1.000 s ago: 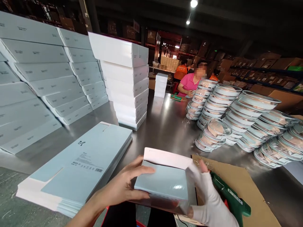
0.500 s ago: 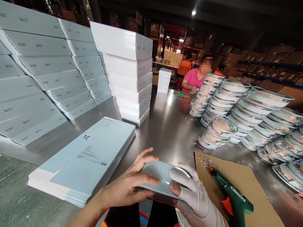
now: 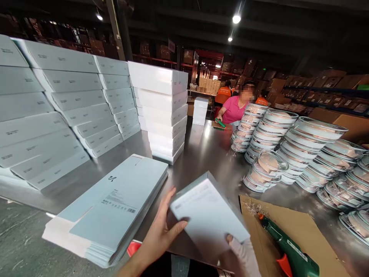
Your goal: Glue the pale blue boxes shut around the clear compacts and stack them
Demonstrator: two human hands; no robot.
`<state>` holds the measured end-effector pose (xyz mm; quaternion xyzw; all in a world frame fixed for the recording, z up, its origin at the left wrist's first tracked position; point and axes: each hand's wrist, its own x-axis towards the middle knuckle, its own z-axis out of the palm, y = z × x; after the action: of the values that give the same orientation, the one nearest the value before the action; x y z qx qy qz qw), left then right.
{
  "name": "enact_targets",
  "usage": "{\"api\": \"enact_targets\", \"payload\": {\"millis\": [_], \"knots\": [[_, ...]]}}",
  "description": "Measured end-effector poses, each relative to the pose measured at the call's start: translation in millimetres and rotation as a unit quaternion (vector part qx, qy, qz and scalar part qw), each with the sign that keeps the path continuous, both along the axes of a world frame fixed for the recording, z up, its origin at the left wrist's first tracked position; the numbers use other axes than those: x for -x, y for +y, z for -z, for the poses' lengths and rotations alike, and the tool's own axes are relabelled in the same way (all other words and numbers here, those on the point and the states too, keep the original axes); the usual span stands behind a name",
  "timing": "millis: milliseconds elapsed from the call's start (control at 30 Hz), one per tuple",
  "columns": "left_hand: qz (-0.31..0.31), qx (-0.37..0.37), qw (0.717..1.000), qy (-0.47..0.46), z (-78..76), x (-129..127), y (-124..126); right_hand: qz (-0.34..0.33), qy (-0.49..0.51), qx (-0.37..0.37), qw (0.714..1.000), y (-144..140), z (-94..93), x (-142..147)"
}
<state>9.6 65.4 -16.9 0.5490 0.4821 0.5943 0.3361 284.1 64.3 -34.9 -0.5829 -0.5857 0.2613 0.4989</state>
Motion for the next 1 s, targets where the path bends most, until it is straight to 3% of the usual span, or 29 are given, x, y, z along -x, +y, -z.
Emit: {"api": "enact_targets", "payload": {"millis": [100, 200, 367, 467, 567, 667, 767, 867, 933, 1000], "knots": [[-0.066, -0.079, 0.982, 0.16, -7.5, 25, -3, 0.062, -0.208, -0.078, 0.973, 36, -14.9, 4], [-0.139, -0.105, 0.948, 0.267, -15.6, 69, -3, 0.017, -0.315, -0.1, 0.944, 72, -21.3, 18], [-0.254, 0.048, 0.872, 0.416, -21.8, 145, 13, -0.102, -0.439, -0.078, 0.889, 120, -7.8, 51], [-0.308, 0.159, 0.828, 0.44, -21.4, 178, 31, -0.103, -0.471, -0.068, 0.874, 153, -2.8, 68], [-0.324, 0.248, 0.788, 0.46, -25.3, 197, 46, -0.09, -0.479, -0.081, 0.869, 173, -9.9, 81], [-0.336, 0.245, 0.762, 0.496, -41.0, 198, 45, -0.046, -0.461, -0.141, 0.875, 158, -30.6, 89], [-0.376, 0.193, 0.74, 0.523, -63.2, 186, 26, -0.001, -0.427, -0.237, 0.873, 110, -63.5, 93], [-0.395, 0.143, 0.739, 0.527, -80.3, 163, -4, 0.036, -0.383, -0.351, 0.854, 56, -100.8, 96], [-0.366, 0.056, 0.75, 0.548, -85.5, 144, -25, 0.042, -0.364, -0.423, 0.829, 30, -119.0, 97], [-0.296, -0.13, 0.755, 0.571, -86.4, 124, -43, 0.032, -0.365, -0.435, 0.822, 17, -127.0, 95]]}}
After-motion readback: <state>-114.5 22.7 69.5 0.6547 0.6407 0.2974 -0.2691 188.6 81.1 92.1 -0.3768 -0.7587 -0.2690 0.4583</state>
